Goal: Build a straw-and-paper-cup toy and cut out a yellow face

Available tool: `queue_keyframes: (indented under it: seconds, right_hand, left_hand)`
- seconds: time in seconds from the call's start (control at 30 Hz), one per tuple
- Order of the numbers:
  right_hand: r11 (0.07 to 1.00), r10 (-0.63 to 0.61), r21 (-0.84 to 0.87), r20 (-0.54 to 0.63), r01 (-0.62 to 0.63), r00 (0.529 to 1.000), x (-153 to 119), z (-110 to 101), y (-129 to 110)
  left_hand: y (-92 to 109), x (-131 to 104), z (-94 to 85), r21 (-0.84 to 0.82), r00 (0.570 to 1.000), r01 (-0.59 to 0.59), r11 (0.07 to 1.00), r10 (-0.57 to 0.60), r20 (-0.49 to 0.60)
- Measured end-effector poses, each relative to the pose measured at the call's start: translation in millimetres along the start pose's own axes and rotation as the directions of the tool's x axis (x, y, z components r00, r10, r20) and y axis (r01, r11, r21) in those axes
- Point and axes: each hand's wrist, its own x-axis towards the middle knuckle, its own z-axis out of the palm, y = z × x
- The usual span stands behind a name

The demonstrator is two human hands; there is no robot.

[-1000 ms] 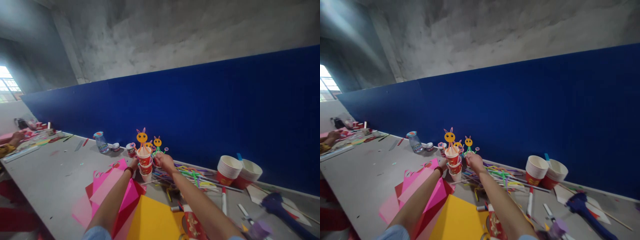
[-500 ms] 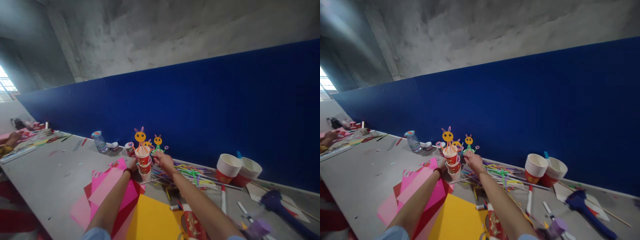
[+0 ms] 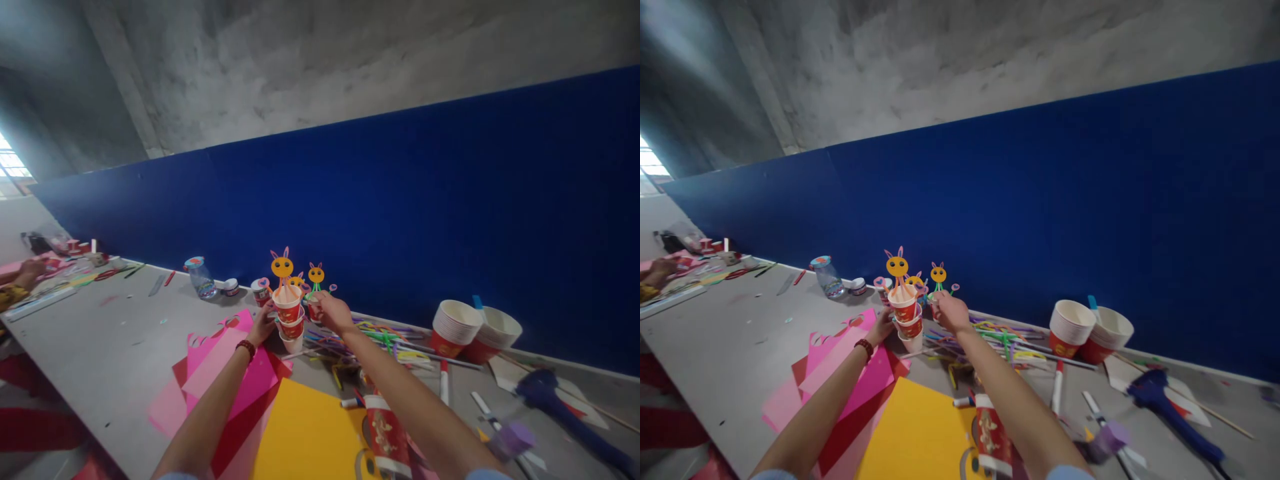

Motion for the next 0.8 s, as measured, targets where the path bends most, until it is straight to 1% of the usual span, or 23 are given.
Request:
queue_keyframes:
  seconds: [0.1,0.17,0.27,0.33,0.37,0.43,0.47,0.5,0.53,0.57,0.6,0.63,0.7,0.73,0.8]
  right_hand:
    - [0.998,0.051,0.035,-0.071,-0.049,0.996,-11.0,-25.8,7.7]
    - [0.993,0.106,0.071,-0.125,-0.098,0.987,-25.2,-47.6,13.0]
    - [0.98,0.17,0.124,-0.13,-0.154,0.977,-61.5,-79.7,15.8]
    - [0.973,0.191,0.148,-0.101,-0.175,0.976,-95.7,-95.4,13.5]
    - [0.971,0.198,0.152,-0.08,-0.184,0.977,-115.0,-100.6,11.6]
    - [0.969,0.206,0.143,-0.012,-0.202,0.979,-155.0,-105.0,7.7]
    - [0.971,0.206,0.115,0.046,-0.21,0.977,-174.3,-104.4,6.4]
    - [0.973,0.211,0.08,0.09,-0.218,0.973,-192.1,-102.3,5.6]
    - [0.97,0.232,0.042,0.115,-0.238,0.966,-207.9,-99.2,5.4]
    - [0.965,0.26,0.008,0.127,-0.263,0.957,-221.1,-95.5,5.6]
    - [0.958,0.286,-0.014,0.133,-0.287,0.949,-231.5,-91.7,5.9]
    - [0.948,0.318,-0.026,0.134,-0.317,0.939,-238.9,-88.2,6.2]
    - [0.93,0.367,-0.018,0.134,-0.368,0.921,-245.6,-83.4,5.6]
    - [0.928,0.371,-0.011,0.135,-0.373,0.919,-245.5,-82.2,4.6]
    - [0.934,0.351,0.018,0.134,-0.356,0.927,-241.1,-81.7,1.2]
  left_hand:
    - [-2.3,-12.1,-12.9,0.061,0.998,0.001,0.998,0.003,-0.06]
    - [1.2,-27.2,-24.7,0.108,0.992,-0.012,0.994,0.025,-0.122]
    - [13.6,-64.9,-40.6,0.192,0.969,-0.041,0.981,0.086,-0.231]
    - [25.2,-98.1,-42.9,0.229,0.954,-0.068,0.971,0.131,-0.269]
    - [31.4,-115.8,-39.8,0.239,0.954,-0.082,0.967,0.146,-0.264]
    - [43.4,-150.5,-23.7,0.241,0.969,-0.105,0.965,0.153,-0.192]
    - [48.8,-166.3,-11.1,0.233,0.983,-0.115,0.966,0.144,-0.114]
    - [53.5,-180.3,3.7,0.21,0.994,-0.112,0.971,0.107,0.036]
    - [57.7,-192.1,20.1,0.179,0.984,-0.093,0.979,0.063,0.164]
    - [61.1,-201.5,36.9,0.154,0.956,-0.063,0.986,0.015,0.295]
    - [63.9,-208.3,53.4,0.137,0.924,-0.017,0.99,-0.037,0.381]
    - [66.3,-212.6,68.7,0.128,0.891,0.034,0.991,-0.088,0.445]
    - [69.8,-214.8,93.4,0.118,0.832,0.112,0.987,-0.158,0.532]
    - [71.2,-213.3,102.5,0.108,0.81,0.145,0.984,-0.18,0.558]
    - [73.8,-207.5,115.7,0.102,0.795,0.171,0.98,-0.198,0.573]
